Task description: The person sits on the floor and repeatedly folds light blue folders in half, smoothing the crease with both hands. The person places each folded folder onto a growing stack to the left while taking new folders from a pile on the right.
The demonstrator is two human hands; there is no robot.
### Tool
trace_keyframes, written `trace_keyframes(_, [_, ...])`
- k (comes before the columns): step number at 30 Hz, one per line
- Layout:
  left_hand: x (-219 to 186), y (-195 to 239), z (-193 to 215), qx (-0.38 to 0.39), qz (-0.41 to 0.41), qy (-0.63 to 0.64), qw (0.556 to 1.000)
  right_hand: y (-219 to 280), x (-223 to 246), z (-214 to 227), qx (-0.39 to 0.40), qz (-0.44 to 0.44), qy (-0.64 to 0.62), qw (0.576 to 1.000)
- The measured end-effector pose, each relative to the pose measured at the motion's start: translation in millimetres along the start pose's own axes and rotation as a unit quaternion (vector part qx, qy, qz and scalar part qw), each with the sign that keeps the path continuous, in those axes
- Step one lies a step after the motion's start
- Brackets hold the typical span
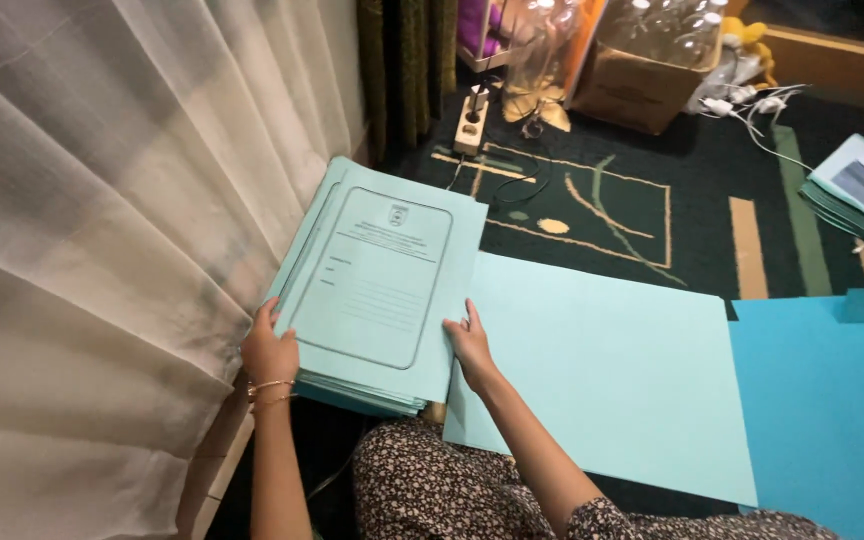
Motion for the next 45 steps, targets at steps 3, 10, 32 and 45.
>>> trace_keyframes(3, [-40.5,36.3,-4.3,-0.1,-0.213,-0.25,0.939,4.4,15.0,-19.7,0.021,0.03,0.132,0.991])
trace_keyframes(10, [-40.9,81.7,-62.3,0.011,-0.128,-0.252,0.959,-0.8,21.4,-41.4,0.033,0.077,0.292,0.953])
trace_keyframes(32, [-171.1,320.9,-280.5,0.205,-0.394,-0.166,0.881,125.1,-95.8,184.3,0.086,0.24,0.727,0.637])
trace_keyframes(45, [-141.2,314.1,-247.5,0.093,-0.21,-0.095,0.969,141.4,-113.5,217.3,-0.119,0.469,0.582,0.654])
Point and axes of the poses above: each hand's wrist, its own y-axis away from the middle knuckle, its own z-axis out of the back of the hand, x = y × z, the point moved 10 cm from there along -y, towards the middle knuckle, and after that the axes turned 10 degrees about y, right-handed, at the moved point
